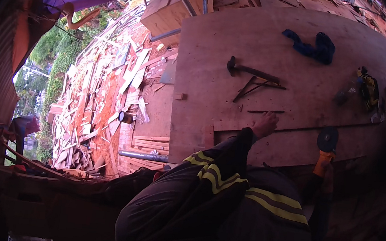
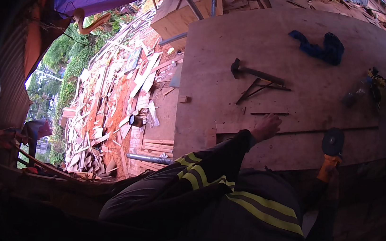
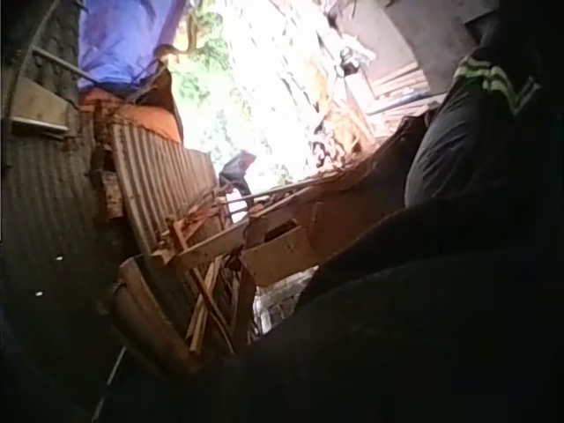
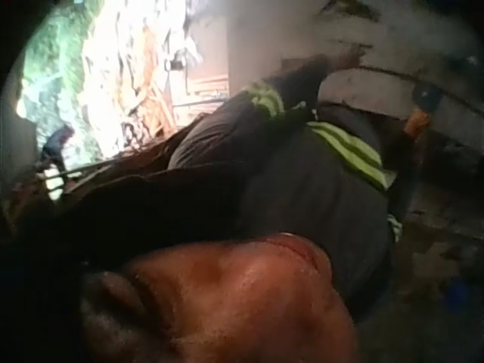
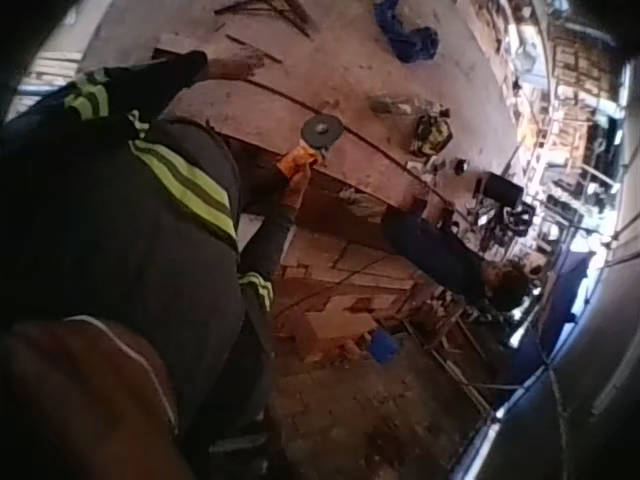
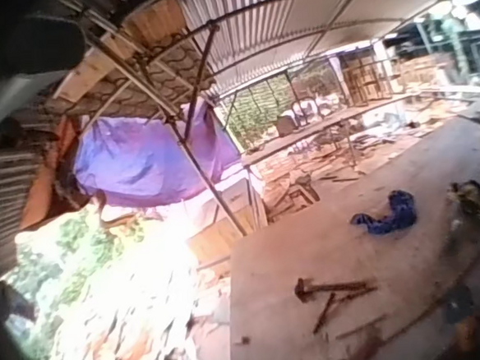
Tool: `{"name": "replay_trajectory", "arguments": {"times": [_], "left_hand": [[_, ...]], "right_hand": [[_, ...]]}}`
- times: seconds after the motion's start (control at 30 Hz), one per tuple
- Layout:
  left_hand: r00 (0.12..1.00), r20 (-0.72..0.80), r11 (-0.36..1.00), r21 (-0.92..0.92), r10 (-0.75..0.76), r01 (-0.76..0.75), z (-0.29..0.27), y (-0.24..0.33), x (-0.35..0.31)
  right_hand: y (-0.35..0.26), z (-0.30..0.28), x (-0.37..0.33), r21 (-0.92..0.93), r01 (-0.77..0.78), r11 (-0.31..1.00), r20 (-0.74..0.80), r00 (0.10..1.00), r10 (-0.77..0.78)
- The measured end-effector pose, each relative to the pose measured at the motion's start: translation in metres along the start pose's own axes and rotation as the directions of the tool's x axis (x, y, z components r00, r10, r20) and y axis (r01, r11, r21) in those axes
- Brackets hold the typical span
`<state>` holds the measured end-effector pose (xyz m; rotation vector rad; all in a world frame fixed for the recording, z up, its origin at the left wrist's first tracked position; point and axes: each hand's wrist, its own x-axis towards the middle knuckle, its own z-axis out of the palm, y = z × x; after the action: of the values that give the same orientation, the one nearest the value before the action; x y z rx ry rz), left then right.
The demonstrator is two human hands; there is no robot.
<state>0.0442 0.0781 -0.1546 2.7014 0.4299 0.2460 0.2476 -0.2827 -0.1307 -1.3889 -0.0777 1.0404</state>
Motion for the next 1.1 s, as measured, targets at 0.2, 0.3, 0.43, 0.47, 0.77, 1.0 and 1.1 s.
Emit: {"name": "replay_trajectory", "arguments": {"times": [0.2,0.3,0.43,0.47,0.77,1.0,1.1], "left_hand": [[0.995,-0.1,0.988,0.154,-0.011,0.026,0.075,0.028,0.012],[0.997,-0.055,0.987,0.154,-0.044,0.052,0.087,0.028,0.014],[0.98,-0.184,0.994,0.06,-0.079,0.091,0.101,0.017,0.001],[0.974,-0.223,0.995,0.08,-0.046,0.065,0.1,0.019,0.001],[0.932,0.243,0.741,-0.565,-0.269,0.362,-0.023,0.083,-0.095],[0.872,0.473,0.331,-0.848,0.122,0.414,-0.059,0.115,-0.105],[0.894,0.445,0.522,-0.775,0.051,0.356,-0.066,0.12,-0.114]], "right_hand": [[-0.053,0.055,-0.047,-0.112,0.018,0.994,0.009,1.0,-0.017],[-0.063,0.049,-0.047,0.005,-0.159,0.987,0.075,0.985,0.158],[-0.07,0.053,-0.046,0.028,-0.143,0.989,0.07,0.988,0.141],[-0.074,0.051,-0.047,0.019,-0.155,0.988,0.073,0.986,0.153],[-0.091,0.057,-0.028,-0.005,-0.19,0.982,0.056,0.98,0.19],[-0.083,0.08,0.0,-0.03,-0.214,0.976,0.198,0.956,0.216],[-0.079,0.08,0.013,-0.044,-0.245,0.969,0.249,0.936,0.248]]}}
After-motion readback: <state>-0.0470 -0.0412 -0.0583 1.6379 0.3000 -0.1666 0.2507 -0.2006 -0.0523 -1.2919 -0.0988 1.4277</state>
